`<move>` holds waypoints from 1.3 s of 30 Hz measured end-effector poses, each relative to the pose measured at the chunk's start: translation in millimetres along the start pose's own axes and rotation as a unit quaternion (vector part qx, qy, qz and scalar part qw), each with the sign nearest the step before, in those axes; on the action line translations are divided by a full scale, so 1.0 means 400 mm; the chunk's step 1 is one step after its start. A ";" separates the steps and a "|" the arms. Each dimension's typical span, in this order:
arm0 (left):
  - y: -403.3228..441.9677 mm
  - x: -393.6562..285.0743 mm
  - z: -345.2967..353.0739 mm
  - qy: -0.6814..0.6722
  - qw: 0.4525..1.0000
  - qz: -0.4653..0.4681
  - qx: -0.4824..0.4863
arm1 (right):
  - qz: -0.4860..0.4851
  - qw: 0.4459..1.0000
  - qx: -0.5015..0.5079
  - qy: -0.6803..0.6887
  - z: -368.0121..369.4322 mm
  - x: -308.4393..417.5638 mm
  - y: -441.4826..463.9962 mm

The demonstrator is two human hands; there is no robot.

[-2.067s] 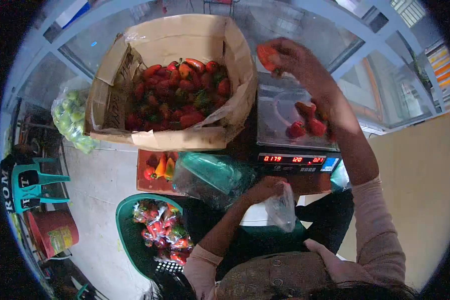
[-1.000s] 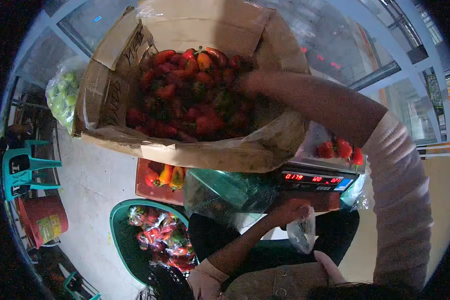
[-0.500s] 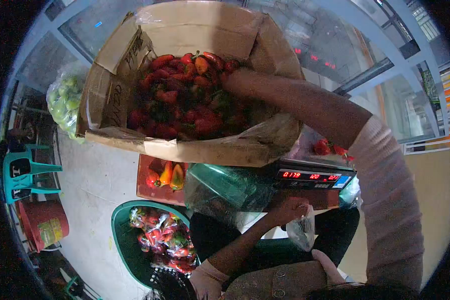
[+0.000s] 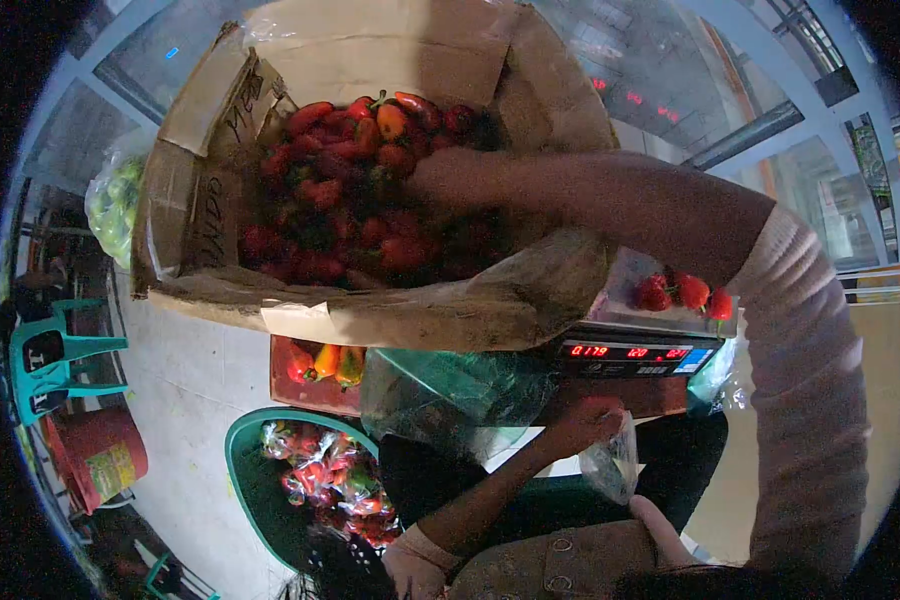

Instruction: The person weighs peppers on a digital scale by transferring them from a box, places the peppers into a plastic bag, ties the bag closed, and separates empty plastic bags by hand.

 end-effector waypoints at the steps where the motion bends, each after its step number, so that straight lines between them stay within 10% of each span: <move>1: -0.001 -0.005 -0.002 0.002 1.000 0.005 0.000 | -0.002 1.000 0.015 -0.010 0.021 0.000 -0.004; 22: 0.010 -0.001 0.004 0.086 0.995 0.049 -0.026 | 0.075 0.941 0.298 0.144 0.161 -0.016 -0.059; 39: 0.039 -0.003 -0.044 0.141 0.983 0.091 -0.077 | -0.046 0.997 -0.011 -0.056 0.058 -0.016 0.000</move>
Point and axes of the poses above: each hand's wrist, its own y-axis towards the middle knuckle, its own z-axis out of the palm, x = y × z, the point moved 7 cm from there along y, towards the middle knuckle, and after that the axes turned 14 degrees about -x, right-handed, at the moved point
